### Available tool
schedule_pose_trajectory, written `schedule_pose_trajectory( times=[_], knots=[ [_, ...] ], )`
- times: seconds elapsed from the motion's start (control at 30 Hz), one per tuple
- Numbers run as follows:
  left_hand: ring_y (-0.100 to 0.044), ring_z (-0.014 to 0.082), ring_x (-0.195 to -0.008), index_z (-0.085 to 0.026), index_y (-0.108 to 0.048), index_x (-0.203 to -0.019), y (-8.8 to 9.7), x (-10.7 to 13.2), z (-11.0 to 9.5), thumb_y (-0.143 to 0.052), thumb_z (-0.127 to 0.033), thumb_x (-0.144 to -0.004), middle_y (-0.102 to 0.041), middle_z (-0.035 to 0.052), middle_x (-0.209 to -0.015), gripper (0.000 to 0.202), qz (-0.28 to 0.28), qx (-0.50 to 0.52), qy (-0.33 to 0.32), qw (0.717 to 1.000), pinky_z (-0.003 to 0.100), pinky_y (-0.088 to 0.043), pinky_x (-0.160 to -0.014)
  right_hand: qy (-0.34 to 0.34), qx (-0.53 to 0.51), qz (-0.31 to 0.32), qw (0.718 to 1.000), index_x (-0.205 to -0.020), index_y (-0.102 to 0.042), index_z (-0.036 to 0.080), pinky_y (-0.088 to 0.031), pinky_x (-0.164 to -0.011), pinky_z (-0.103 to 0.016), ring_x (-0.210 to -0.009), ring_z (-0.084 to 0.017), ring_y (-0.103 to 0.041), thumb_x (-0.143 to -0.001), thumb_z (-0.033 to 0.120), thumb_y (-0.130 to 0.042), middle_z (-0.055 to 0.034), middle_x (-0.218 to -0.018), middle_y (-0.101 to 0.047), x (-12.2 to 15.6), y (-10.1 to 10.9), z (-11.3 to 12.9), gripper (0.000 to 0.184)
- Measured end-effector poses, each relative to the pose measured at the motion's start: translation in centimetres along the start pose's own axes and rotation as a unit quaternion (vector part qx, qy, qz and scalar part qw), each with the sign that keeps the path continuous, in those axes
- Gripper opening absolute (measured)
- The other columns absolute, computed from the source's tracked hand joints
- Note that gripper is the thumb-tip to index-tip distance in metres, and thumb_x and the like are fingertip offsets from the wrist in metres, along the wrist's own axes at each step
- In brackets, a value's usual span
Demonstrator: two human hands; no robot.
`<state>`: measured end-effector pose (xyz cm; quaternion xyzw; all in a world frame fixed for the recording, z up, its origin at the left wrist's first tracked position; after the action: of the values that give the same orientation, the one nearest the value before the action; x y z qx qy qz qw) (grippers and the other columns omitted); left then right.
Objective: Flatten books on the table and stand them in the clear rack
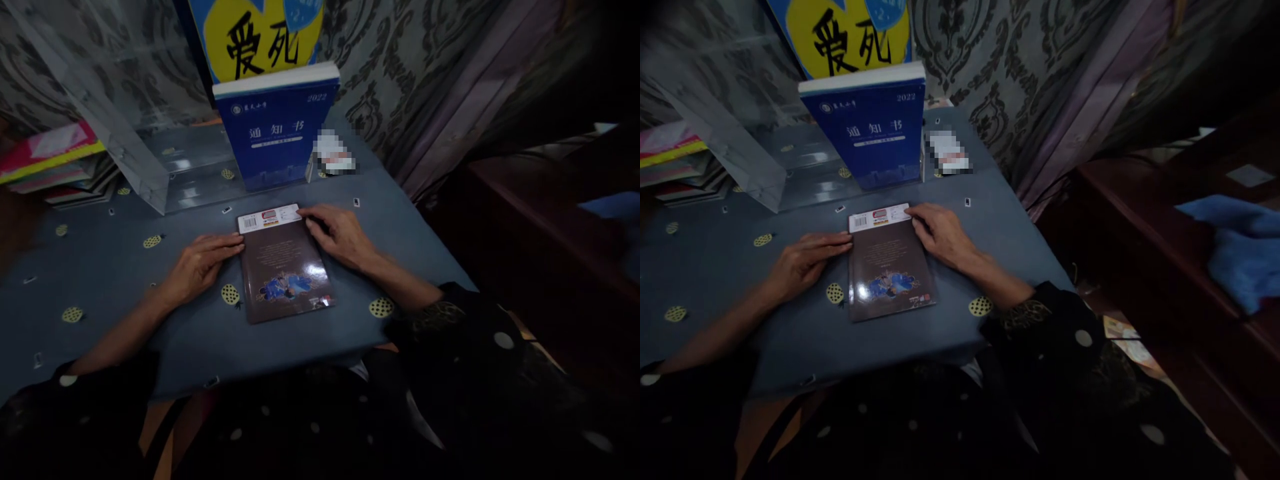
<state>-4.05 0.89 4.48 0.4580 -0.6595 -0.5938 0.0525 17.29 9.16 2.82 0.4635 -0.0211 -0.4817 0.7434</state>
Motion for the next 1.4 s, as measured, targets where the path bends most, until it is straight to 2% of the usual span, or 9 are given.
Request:
schedule_pose_trajectory(
  times=[0.17, 0.37, 0.53, 0.6, 0.77, 0.97, 1.2, 1.4],
  knots=[
    [-0.069, 0.0229, -0.118, -0.024, -0.065, -0.129, 0.0, 1.2, -3.0, -0.049, -0.005, -0.095, -0.072, 0.0105, -0.124, 0.042, 0.013, -0.007, -0.038, 0.999, 0.046, -0.055, -0.098, -0.003, 0.007, 0.003, 1.0, -0.12, -0.066, 0.02, -0.054, -0.091, -0.044, -0.104, -0.026, -0.067, -0.098, 0.021, -0.048, -0.0107, -0.116, -0.073, 0.1, -0.1, -0.2, 0.028],
    [-0.063, 0.0214, -0.126, -0.024, -0.055, -0.14, -0.4, 3.3, -6.6, -0.046, -0.002, -0.095, -0.069, 0.0096, -0.131, 0.051, 0.072, 0.01, -0.038, 0.997, 0.045, -0.051, -0.102, -0.013, 0.005, 0.014, 1.0, -0.12, -0.065, 0.021, -0.054, -0.09, -0.045, -0.101, -0.026, -0.067, -0.099, 0.024, -0.047, -0.0112, -0.116, -0.072, 0.1, -0.3, -0.5, 0.028],
    [-0.058, 0.02, -0.132, -0.023, -0.047, -0.148, -0.8, 5.1, -8.6, -0.042, -0.001, -0.095, -0.065, 0.0079, -0.138, 0.057, 0.133, 0.005, -0.043, 0.99, 0.044, -0.046, -0.109, -0.016, 0.005, 0.018, 1.0, -0.121, -0.065, 0.021, -0.053, -0.091, -0.045, -0.1, -0.026, -0.066, -0.1, 0.026, -0.046, -0.0115, -0.116, -0.071, 0.1, -0.3, -0.6, 0.028],
    [-0.059, 0.0191, -0.13, -0.023, -0.043, -0.151, -0.7, 5.2, -9.2, -0.042, -0.002, -0.096, -0.066, 0.0071, -0.137, 0.059, 0.139, -0.004, -0.053, 0.989, 0.043, -0.045, -0.11, -0.015, 0.007, 0.019, 1.0, -0.121, -0.065, 0.021, -0.053, -0.092, -0.045, -0.101, -0.026, -0.065, -0.1, 0.026, -0.045, -0.0111, -0.116, -0.071, 0.1, -0.4, -0.6, 0.029],
    [-0.058, 0.0176, -0.131, -0.017, -0.041, -0.152, -1.0, 4.1, -10.8, -0.04, -0.002, -0.095, -0.067, 0.007, -0.135, 0.059, 0.151, -0.017, -0.093, 0.984, 0.04, -0.042, -0.112, -0.005, 0.007, 0.018, 1.0, -0.122, -0.065, 0.021, -0.052, -0.095, -0.044, -0.106, -0.026, -0.065, -0.1, 0.024, -0.044, -0.0106, -0.118, -0.071, 0.0, -0.5, -0.6, 0.03],
    [-0.054, 0.0209, -0.136, -0.013, -0.049, -0.144, -3.2, 2.0, -12.1, -0.039, -0.001, -0.092, -0.064, 0.0094, -0.139, 0.054, 0.184, -0.02, -0.118, 0.976, 0.043, -0.043, -0.111, 0.005, 0.004, 0.02, 1.0, -0.121, -0.064, 0.018, -0.05, -0.097, -0.043, -0.107, -0.025, -0.064, -0.099, 0.02, -0.044, -0.0111, -0.116, -0.07, 0.0, -0.5, -0.4, 0.03],
    [-0.064, 0.0238, -0.122, -0.002, -0.062, -0.125, -5.9, -2.8, -15.5, -0.037, -0.003, -0.096, -0.07, 0.0126, -0.129, 0.038, 0.145, -0.061, -0.213, 0.964, 0.038, -0.048, -0.102, 0.0, 0.002, 0.015, 1.0, -0.118, -0.064, 0.018, -0.05, -0.095, -0.04, -0.104, -0.024, -0.063, -0.097, 0.018, -0.044, -0.0101, -0.114, -0.07, -0.1, -0.4, -0.1, 0.03],
    [-0.062, 0.0263, -0.121, -0.001, -0.063, -0.123, -7.1, -3.9, -16.2, -0.038, -0.007, -0.099, -0.07, 0.0162, -0.127, 0.035, 0.158, -0.079, -0.232, 0.957, 0.039, -0.047, -0.099, 0.007, 0.006, 0.011, 1.0, -0.116, -0.065, 0.016, -0.05, -0.094, -0.039, -0.103, -0.024, -0.063, -0.096, 0.017, -0.044, -0.0111, -0.111, -0.07, -0.1, -0.3, 0.1, 0.029]
  ],
)
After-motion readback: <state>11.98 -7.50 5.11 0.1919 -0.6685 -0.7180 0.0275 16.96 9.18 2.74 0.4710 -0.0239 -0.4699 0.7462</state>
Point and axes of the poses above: each hand's wrist, its own x-axis away from the middle knuckle, its own y-axis out of the back of the hand, z = x × y, the point moved 9 cm from there along -x, towards the middle knuckle
